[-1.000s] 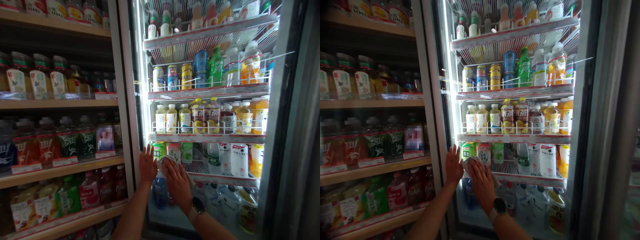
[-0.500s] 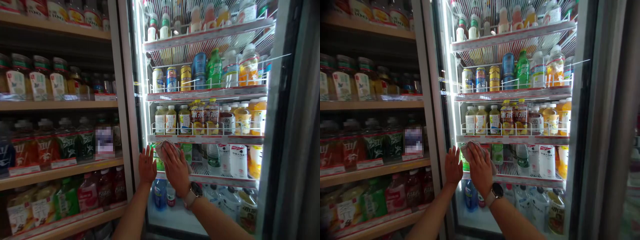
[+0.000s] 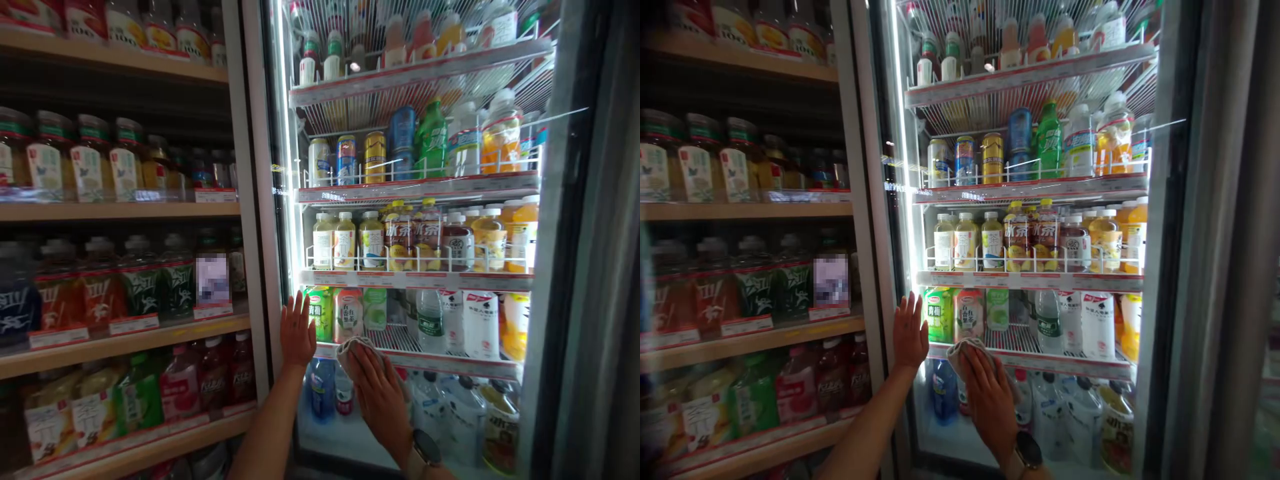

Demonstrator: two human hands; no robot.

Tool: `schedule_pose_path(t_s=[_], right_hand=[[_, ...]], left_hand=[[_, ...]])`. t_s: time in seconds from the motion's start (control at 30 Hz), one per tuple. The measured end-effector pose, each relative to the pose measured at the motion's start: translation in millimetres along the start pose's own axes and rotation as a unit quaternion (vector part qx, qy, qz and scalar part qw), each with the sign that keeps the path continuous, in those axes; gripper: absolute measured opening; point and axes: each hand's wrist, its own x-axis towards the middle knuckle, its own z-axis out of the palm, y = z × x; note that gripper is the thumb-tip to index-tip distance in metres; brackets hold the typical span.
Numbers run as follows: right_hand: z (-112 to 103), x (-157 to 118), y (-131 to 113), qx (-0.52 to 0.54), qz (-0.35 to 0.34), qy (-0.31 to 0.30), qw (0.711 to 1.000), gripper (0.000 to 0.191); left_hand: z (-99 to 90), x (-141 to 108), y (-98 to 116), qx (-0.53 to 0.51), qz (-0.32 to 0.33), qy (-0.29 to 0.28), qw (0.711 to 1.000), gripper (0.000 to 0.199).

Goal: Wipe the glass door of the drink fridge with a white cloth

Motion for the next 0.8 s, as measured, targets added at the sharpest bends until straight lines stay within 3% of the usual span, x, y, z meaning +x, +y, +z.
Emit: schedule_pose_path(t_s=[0.1,0.27,0.37,0.43,0.57,0.7,0.8], right_hand=[[-8,14,8,-0.010,0.001,-0.004,1.000,0.062],[-35,88,25,-0.023,0.061,0.022,0.998,0.063],[-44,112,32,-0.022,0.077,0.032,0.996,0.068],[-42,109,32,-0.018,0.067,0.026,0.997,0.073],[-29,73,27,-0.007,0.044,0.003,0.999,0.075],[-18,40,19,0.008,0.038,0.000,0.999,0.067],[-14,26,17,0.009,0.041,0.004,0.999,0.058]], left_hand=[[0.0,0,0,-0.003,-0.005,-0.001,1.000,0.060],[0.2,-1,1,0.004,-0.010,-0.003,1.000,0.059],[0.9,-2,0,0.005,-0.016,-0.009,1.000,0.059],[0.5,-2,-1,-0.001,-0.015,-0.014,1.000,0.059],[-6.0,1,7,-0.020,-0.031,-0.030,0.999,0.058],[-14.6,12,39,-0.030,-0.079,-0.036,0.996,0.061],[-12.9,20,68,-0.037,-0.031,-0.053,0.997,0.064]])
